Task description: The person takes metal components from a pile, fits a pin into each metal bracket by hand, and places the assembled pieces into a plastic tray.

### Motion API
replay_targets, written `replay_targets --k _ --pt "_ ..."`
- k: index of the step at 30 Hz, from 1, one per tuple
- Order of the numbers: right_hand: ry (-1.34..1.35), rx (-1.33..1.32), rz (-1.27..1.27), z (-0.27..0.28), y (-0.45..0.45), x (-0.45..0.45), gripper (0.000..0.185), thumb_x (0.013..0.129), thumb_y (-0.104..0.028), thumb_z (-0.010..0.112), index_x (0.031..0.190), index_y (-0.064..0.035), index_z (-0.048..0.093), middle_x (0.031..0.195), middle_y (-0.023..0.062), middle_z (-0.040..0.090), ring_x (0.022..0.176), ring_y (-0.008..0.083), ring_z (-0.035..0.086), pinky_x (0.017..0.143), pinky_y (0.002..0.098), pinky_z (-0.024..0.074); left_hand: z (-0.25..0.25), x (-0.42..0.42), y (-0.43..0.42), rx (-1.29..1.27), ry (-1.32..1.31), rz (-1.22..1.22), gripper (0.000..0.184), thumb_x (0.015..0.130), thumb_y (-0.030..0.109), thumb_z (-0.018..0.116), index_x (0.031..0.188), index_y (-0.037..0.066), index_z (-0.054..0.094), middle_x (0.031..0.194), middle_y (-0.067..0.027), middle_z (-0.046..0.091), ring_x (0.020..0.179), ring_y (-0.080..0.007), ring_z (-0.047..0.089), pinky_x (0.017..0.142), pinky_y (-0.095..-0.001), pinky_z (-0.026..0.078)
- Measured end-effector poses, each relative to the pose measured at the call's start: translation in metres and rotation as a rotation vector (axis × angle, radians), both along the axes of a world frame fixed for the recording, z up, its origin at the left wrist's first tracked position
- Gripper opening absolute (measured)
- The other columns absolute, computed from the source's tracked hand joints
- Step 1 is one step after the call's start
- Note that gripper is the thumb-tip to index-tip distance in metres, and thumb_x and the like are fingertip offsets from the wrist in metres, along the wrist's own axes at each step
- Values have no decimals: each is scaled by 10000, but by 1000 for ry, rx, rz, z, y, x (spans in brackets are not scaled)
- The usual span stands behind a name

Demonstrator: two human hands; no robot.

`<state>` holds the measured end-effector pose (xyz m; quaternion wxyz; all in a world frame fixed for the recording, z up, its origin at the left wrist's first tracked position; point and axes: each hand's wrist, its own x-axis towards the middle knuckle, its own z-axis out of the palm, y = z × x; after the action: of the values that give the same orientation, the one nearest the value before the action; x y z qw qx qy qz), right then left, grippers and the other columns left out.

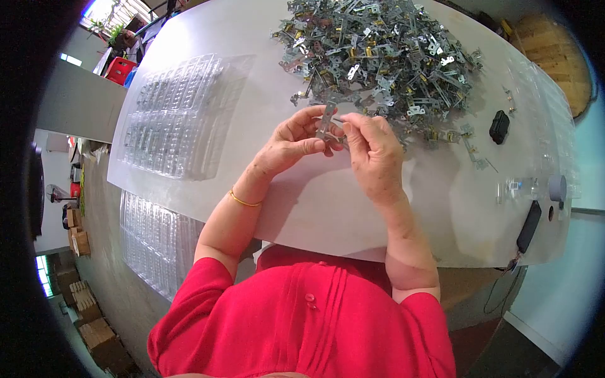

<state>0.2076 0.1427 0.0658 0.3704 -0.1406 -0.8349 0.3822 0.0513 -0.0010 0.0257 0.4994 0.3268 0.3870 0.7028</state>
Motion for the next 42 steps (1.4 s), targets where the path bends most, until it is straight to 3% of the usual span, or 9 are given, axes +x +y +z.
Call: replay_targets --k 10,16,23,42 --pt "-49 58 49 -1 -8 -2 180 989 -64 685 1164 -83 718 944 111 718 793 258 726 675 361 568 -6 -1 2 7 65 98 638 922 -11 774 1485 81 488 1259 -96 678 1103 -211 690 957 -372 595" --pt "-39 -12 -24 -1 -12 -2 117 950 -55 719 1058 -70 676 912 106 721 766 280 725 664 373 572 -10 1 5 38 145 114 644 915 -44 772 1479 79 485 1236 -60 649 1133 -171 660 974 -328 574" --pt "-69 305 8 1 -8 -2 115 912 -57 731 992 -94 657 865 82 680 764 298 681 654 421 540 -10 2 5 40 270 148 639 903 -66 777 1462 57 494 1163 -13 615 1064 -93 612 919 -275 543" --pt "-127 209 7 -4 -10 -1 80 956 -113 698 982 -97 623 860 100 695 766 332 695 638 439 531 -10 5 6 -3 363 164 620 879 -70 796 1424 43 523 1166 -15 613 1058 -99 611 913 -279 548"
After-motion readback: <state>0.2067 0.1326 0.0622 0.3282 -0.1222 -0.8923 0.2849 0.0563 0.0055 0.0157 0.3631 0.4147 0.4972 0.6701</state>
